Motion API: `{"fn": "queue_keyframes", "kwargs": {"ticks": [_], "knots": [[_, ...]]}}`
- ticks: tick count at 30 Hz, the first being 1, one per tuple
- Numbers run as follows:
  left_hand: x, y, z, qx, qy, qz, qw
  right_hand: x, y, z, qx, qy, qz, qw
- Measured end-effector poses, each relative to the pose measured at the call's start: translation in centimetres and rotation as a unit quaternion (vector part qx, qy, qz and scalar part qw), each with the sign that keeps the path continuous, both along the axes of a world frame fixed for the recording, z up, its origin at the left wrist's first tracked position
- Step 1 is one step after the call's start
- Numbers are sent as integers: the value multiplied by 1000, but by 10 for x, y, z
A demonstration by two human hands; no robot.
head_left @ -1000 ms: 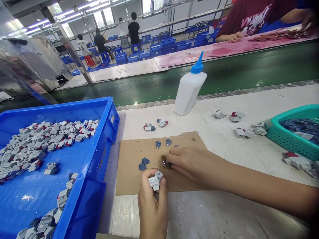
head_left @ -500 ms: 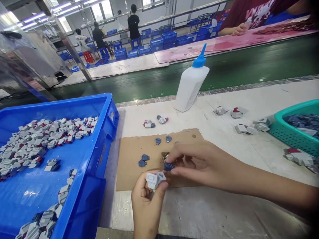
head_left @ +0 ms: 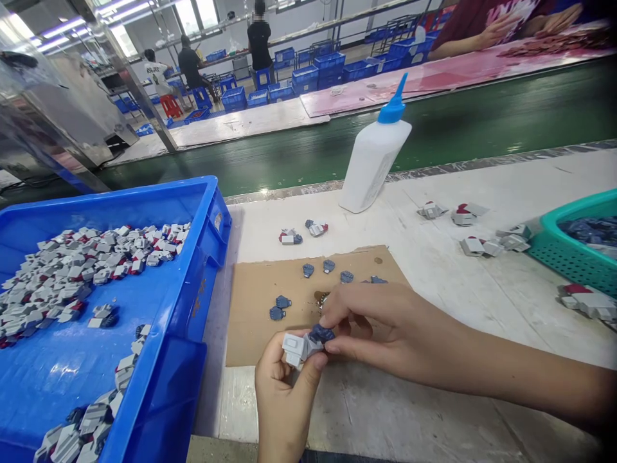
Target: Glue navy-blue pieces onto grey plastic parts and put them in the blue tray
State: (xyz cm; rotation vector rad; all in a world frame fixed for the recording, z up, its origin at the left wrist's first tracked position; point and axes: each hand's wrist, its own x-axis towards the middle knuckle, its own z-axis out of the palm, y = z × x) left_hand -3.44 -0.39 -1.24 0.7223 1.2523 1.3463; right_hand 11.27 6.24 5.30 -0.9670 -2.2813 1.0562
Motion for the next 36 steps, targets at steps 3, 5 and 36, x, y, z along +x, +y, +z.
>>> {"fn": "queue_keyframes", "kwargs": {"ticks": [3, 5, 36], "knots": [[0, 0, 1, -3, -5, -2, 1000, 0, -1, -1, 4, -6, 6, 1000], [-1, 0, 1, -4, -2, -6, 1000, 1, -1, 0, 10, -8, 10, 1000], [1, 2, 0, 0, 47, -45, 998, 8, 26, -7, -109, -41, 97, 988]]}}
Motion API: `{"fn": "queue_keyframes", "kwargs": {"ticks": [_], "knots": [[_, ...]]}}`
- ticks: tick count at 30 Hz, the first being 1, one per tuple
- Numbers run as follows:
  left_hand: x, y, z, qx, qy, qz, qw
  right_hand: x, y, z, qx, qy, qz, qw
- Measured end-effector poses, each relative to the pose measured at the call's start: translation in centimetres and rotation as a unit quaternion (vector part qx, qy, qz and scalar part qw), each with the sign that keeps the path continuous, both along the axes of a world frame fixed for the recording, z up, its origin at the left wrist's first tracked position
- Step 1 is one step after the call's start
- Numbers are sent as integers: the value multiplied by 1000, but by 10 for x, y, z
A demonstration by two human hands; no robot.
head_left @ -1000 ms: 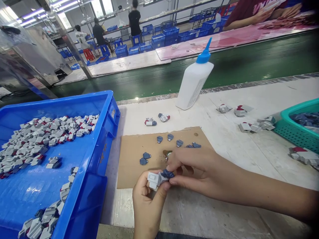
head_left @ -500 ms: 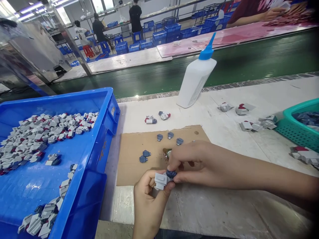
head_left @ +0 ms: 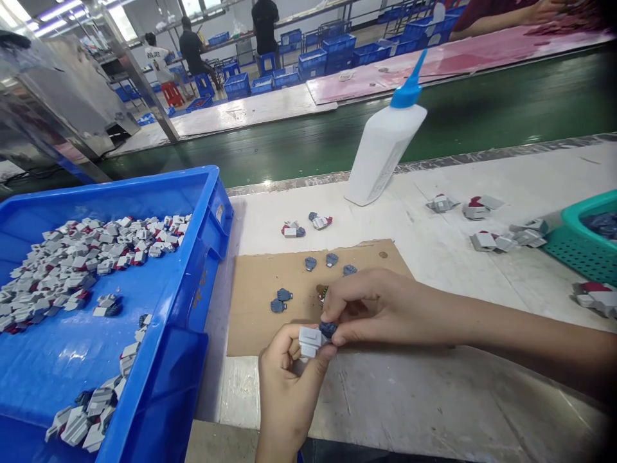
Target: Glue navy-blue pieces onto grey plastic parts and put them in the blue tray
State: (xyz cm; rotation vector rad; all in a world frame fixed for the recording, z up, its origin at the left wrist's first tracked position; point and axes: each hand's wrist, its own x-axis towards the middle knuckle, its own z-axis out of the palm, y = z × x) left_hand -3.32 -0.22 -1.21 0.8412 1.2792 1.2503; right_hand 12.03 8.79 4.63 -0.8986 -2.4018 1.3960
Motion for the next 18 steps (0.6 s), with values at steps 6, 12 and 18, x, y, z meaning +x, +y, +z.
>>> {"fn": "queue_keyframes", "kwargs": {"ticks": [6, 12, 18], "knots": [[3, -2, 6, -12, -29, 33, 999, 5, -17, -4, 94, 40, -86, 991], [27, -12, 17, -40, -91, 51, 994, 17, -56, -30, 228, 83, -178, 953], [70, -13, 29, -114, -264, 24, 958, 16, -75, -41, 399, 87, -305, 860]]}}
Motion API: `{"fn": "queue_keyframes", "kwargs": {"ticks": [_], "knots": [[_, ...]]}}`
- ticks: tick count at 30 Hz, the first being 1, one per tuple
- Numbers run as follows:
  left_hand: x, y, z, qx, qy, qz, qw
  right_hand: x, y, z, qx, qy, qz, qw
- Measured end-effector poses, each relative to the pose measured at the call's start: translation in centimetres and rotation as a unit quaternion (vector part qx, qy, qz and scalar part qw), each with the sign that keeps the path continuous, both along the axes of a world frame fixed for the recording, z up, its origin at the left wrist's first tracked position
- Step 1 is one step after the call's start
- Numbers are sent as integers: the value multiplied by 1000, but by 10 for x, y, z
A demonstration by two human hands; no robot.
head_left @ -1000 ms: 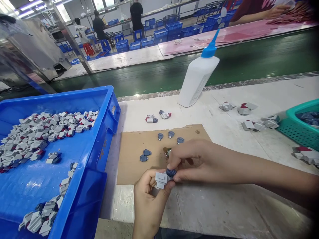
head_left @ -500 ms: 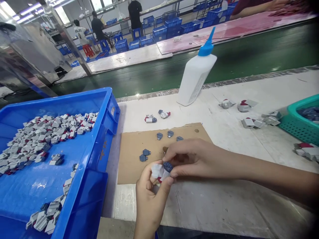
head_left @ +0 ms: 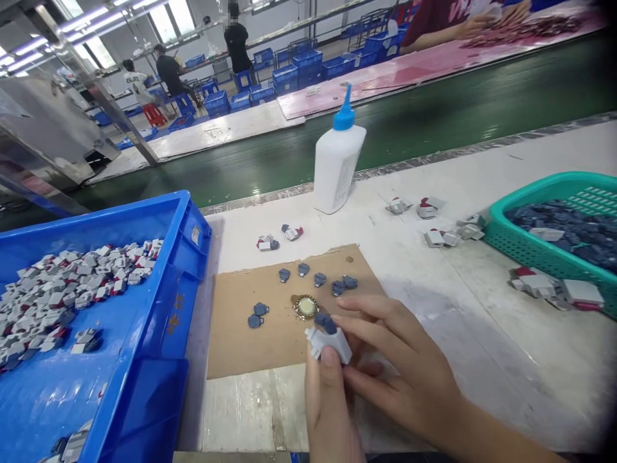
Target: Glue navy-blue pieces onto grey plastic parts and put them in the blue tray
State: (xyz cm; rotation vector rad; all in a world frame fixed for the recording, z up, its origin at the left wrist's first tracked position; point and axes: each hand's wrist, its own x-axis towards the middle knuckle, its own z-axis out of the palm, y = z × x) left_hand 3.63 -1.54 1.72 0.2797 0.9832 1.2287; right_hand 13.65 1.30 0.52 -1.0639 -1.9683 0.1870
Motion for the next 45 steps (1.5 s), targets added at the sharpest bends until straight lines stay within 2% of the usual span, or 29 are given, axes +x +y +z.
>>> {"fn": "queue_keyframes", "kwargs": {"ticks": [3, 6, 9, 12, 14, 15, 17, 18, 20, 21, 24, 25, 26, 28, 29, 30, 31, 35, 41, 45], "knots": [[14, 1, 3, -15, -99, -36, 994, 2, -4, 0, -2, 33, -30, 999], [21, -2, -1, -5, -111, -71, 991, 15, -6, 0, -33, 46, -37, 998], [22, -9, -10, 35, -41, -137, 989, 35, -3, 2, -95, 36, -41, 994], [19, -17, -15, 106, 133, -174, 970, 51, 5, 6, -97, -54, -27, 993], [16, -17, -13, 181, 273, -134, 935, 55, 13, 9, -68, -141, -10, 988], [15, -15, -11, 226, 337, -103, 908, 55, 18, 10, -54, -178, 4, 982], [13, -8, -6, 317, 447, -37, 835, 51, 25, 10, -56, -229, 39, 971], [13, -2, -3, 356, 492, -14, 794, 48, 28, 8, -78, -221, 55, 971], [14, 10, 1, 402, 566, 2, 720, 39, 31, 1, -148, -136, 72, 977], [15, 16, 3, 407, 594, -10, 694, 33, 31, -3, -182, -78, 72, 978], [18, 31, 3, 389, 637, -119, 655, 8, 23, -20, -221, 93, 57, 969], [20, 34, 2, 381, 639, -158, 649, -3, 18, -25, -224, 171, 51, 958], [21, 36, 0, 377, 638, -188, 645, -13, 13, -28, -233, 318, 44, 918], [23, 36, -5, 386, 632, -211, 638, -34, 4, -30, -242, 574, 43, 781], [25, 35, -8, 396, 630, -204, 637, -42, 0, -29, -244, 657, 40, 712], [27, 34, -10, 407, 629, -188, 634, -48, -3, -27, -248, 704, 37, 664], [28, 32, -13, 417, 631, -168, 633, -52, -5, -24, -253, 731, 30, 633], [35, 29, -19, 421, 640, -102, 634, -54, -5, -13, -278, 769, 21, 576], [38, 37, -19, 432, 652, -106, 614, -54, 3, -7, -267, 785, -9, 558], [42, 38, -19, 433, 658, -104, 607, -58, 9, -3, -215, 825, -31, 521]]}}
